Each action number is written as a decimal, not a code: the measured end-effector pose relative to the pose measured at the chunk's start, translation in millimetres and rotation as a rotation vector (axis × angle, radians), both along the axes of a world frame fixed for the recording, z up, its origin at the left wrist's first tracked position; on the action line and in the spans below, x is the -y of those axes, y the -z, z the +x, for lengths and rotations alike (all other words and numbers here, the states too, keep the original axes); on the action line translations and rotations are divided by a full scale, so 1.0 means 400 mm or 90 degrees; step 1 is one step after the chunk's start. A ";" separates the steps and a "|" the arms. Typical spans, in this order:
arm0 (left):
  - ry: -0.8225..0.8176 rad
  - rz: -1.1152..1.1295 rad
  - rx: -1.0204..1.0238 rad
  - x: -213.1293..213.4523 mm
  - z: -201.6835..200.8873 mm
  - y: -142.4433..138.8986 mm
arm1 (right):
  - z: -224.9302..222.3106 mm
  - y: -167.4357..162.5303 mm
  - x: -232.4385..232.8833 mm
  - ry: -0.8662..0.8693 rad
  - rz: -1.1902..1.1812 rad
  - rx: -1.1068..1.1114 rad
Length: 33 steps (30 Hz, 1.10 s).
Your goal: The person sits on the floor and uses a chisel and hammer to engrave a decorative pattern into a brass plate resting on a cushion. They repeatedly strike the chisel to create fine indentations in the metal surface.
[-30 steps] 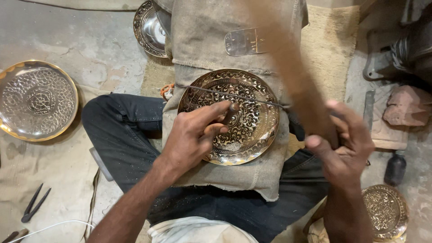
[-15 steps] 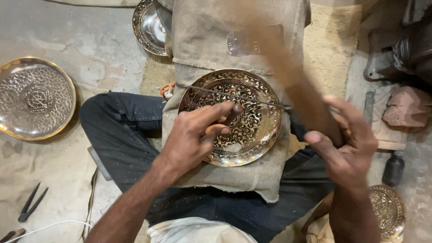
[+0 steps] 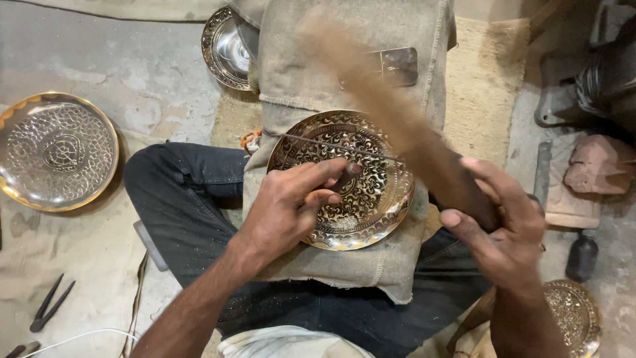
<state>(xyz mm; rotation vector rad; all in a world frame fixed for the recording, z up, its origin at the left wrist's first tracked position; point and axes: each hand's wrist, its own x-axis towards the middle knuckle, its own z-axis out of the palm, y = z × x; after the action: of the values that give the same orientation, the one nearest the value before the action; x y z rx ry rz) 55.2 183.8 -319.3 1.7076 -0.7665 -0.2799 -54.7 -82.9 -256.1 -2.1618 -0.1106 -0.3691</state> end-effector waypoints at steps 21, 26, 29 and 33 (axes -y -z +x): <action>-0.083 -0.054 -0.158 -0.011 -0.012 -0.011 | -0.080 0.064 0.018 0.090 0.020 0.015; -0.088 -0.108 -0.113 0.000 -0.008 -0.013 | -0.066 0.083 0.031 0.135 0.066 0.032; -0.063 -0.055 -0.097 0.011 -0.006 -0.014 | -0.041 0.070 0.033 0.079 0.082 0.040; -0.053 -0.026 -0.104 0.018 -0.008 -0.017 | -0.016 0.036 0.024 0.004 0.127 0.014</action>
<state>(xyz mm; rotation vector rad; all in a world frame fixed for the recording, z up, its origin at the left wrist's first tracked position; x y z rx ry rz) 52.0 176.7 -312.4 1.6517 -0.5761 -0.3398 -61.1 -92.3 -270.5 -1.9627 -0.0759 -0.3918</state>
